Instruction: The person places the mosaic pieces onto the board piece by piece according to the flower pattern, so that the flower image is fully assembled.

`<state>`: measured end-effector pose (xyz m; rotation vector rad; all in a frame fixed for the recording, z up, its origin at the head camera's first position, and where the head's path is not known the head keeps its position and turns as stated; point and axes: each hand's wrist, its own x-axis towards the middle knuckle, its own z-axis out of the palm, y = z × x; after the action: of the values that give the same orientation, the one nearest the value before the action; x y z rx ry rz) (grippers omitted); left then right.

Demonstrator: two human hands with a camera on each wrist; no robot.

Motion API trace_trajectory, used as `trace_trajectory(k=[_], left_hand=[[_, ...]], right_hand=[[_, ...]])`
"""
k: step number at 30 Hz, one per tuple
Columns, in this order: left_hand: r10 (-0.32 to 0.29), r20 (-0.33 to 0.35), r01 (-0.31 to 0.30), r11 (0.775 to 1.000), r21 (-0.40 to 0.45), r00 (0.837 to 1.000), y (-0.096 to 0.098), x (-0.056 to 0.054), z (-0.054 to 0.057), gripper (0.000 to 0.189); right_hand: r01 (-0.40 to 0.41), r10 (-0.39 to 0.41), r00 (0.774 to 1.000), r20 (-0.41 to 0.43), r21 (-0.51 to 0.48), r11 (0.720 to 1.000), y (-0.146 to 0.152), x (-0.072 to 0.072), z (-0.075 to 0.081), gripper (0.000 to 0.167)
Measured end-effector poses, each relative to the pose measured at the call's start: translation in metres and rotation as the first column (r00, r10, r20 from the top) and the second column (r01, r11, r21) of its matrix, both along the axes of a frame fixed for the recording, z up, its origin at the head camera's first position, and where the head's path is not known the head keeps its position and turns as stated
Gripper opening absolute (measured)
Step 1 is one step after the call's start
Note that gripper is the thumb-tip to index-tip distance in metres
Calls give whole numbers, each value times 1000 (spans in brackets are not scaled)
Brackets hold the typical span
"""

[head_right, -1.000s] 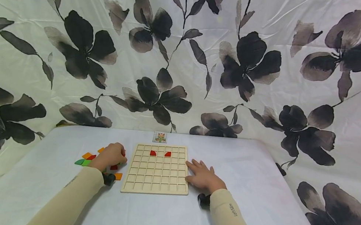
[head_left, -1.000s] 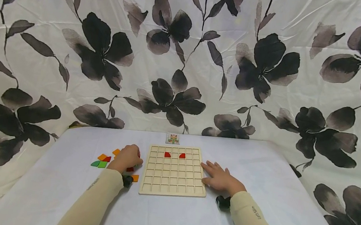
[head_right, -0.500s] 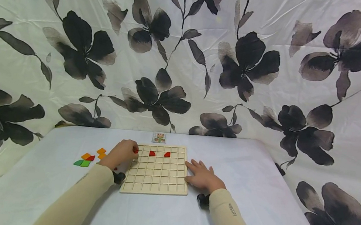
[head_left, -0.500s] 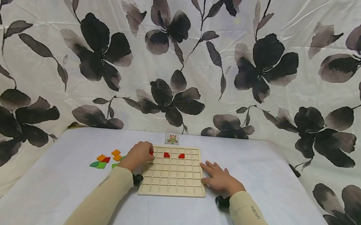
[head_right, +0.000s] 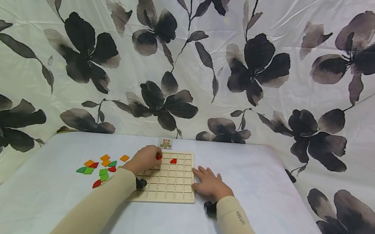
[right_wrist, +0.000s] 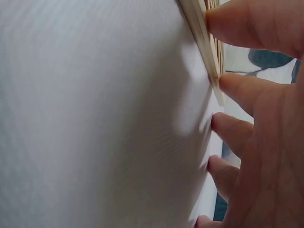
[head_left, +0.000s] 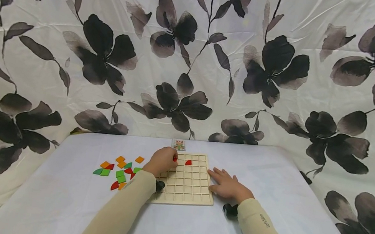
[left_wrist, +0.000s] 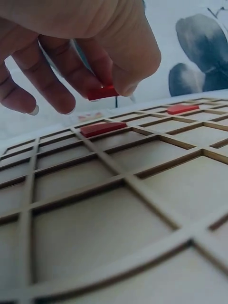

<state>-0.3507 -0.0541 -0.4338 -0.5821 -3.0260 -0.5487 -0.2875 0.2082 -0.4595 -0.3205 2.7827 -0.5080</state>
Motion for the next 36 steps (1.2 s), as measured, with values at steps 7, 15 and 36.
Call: trace_trajectory(k=[7,15,36], left_hand=[[-35,13,35,997,-69,999,10,-12,-9,7],[-84,34,87,990,-107,996,16,-19,-14,4],[-58,-1,58,996,-68,998,28,-28,-20,15]], right_hand=[[0,0,1000,-5,11,1000,-4,-1,0,65],[-19,20,1000,-20,31,999,-5,1,1,65],[-12,12,999,-29,19,1000,-2,1,-2,66]])
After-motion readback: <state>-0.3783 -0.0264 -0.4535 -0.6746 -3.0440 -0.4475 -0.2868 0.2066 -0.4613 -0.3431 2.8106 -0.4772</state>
